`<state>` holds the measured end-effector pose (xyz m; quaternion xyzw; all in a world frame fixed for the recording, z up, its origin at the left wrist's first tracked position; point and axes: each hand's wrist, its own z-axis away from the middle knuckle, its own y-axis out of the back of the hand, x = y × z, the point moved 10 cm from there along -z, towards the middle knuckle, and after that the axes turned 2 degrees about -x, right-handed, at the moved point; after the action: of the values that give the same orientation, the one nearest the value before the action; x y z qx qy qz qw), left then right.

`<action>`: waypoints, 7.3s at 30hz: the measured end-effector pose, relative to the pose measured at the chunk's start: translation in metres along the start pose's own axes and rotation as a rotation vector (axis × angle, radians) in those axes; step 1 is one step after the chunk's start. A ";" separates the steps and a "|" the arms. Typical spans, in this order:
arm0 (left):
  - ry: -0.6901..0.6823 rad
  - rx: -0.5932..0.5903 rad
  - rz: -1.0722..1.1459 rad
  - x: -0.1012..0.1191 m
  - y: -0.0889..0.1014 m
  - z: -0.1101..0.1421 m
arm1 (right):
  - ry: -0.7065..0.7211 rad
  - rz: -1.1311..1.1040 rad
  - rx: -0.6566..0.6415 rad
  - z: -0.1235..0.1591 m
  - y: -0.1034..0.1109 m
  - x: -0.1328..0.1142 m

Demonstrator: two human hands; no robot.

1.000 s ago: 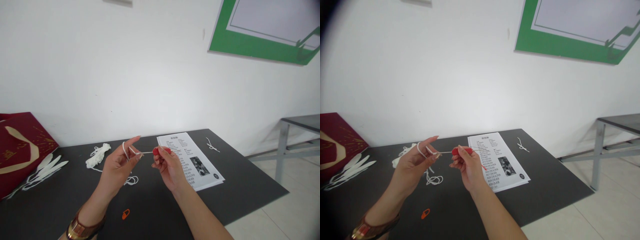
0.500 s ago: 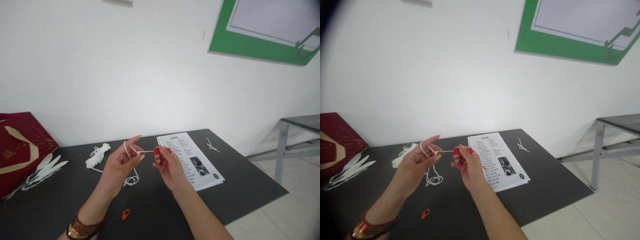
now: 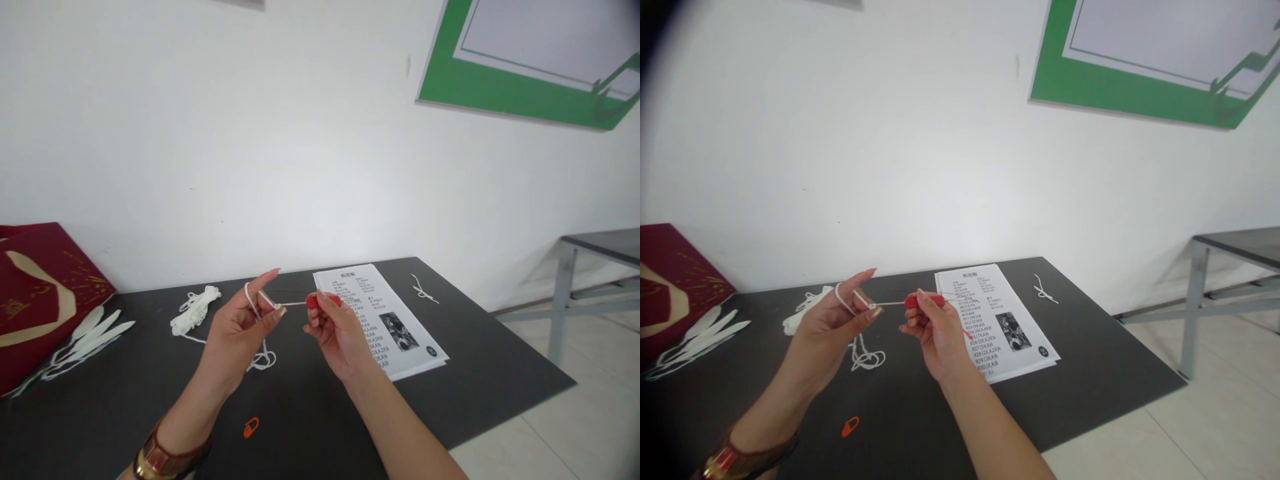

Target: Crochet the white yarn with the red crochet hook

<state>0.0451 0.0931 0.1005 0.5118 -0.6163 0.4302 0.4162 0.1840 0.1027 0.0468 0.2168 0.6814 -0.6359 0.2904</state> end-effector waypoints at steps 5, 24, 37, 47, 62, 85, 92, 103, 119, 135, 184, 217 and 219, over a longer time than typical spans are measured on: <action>0.021 -0.026 0.000 -0.002 -0.003 0.000 | 0.005 0.007 -0.007 0.000 0.001 0.000; -0.132 -0.009 -0.200 0.006 -0.002 0.002 | 0.342 0.207 0.036 0.011 -0.002 -0.040; -0.090 0.022 -0.101 0.004 -0.002 0.002 | 0.618 0.435 0.031 0.033 -0.012 -0.051; 0.048 -0.032 0.252 -0.003 -0.010 0.002 | 0.214 0.026 0.029 0.006 -0.003 -0.011; 0.099 -0.116 0.273 -0.006 -0.017 0.004 | -0.041 -0.112 -0.055 0.001 -0.006 0.016; 0.258 -0.222 0.111 -0.006 -0.026 0.015 | 0.225 0.141 -0.129 0.003 -0.007 -0.032; 0.275 -0.262 0.064 -0.008 -0.028 0.017 | 0.315 0.244 -0.164 0.008 -0.010 -0.047; 0.288 -0.276 0.039 -0.009 -0.027 0.017 | 0.348 0.402 -0.154 0.014 -0.012 -0.054; 0.294 -0.289 -0.022 -0.010 -0.027 0.016 | 0.378 0.512 -0.188 0.020 -0.016 -0.058; 0.273 -0.198 0.440 -0.009 -0.019 0.007 | 0.619 0.746 -0.294 0.040 -0.045 -0.055; 0.126 -0.158 0.180 -0.009 -0.023 0.003 | 0.050 0.135 -0.019 0.003 -0.004 -0.006; 0.240 -0.354 0.668 -0.005 -0.029 0.009 | 0.412 0.261 -0.234 0.018 -0.026 -0.041; 0.247 -0.363 0.677 -0.005 -0.030 0.009 | 0.397 0.243 -0.228 0.019 -0.026 -0.042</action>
<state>0.0748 0.0822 0.0966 0.1426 -0.7613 0.4855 0.4055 0.2000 0.0847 0.0934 0.3836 0.7613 -0.4602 0.2478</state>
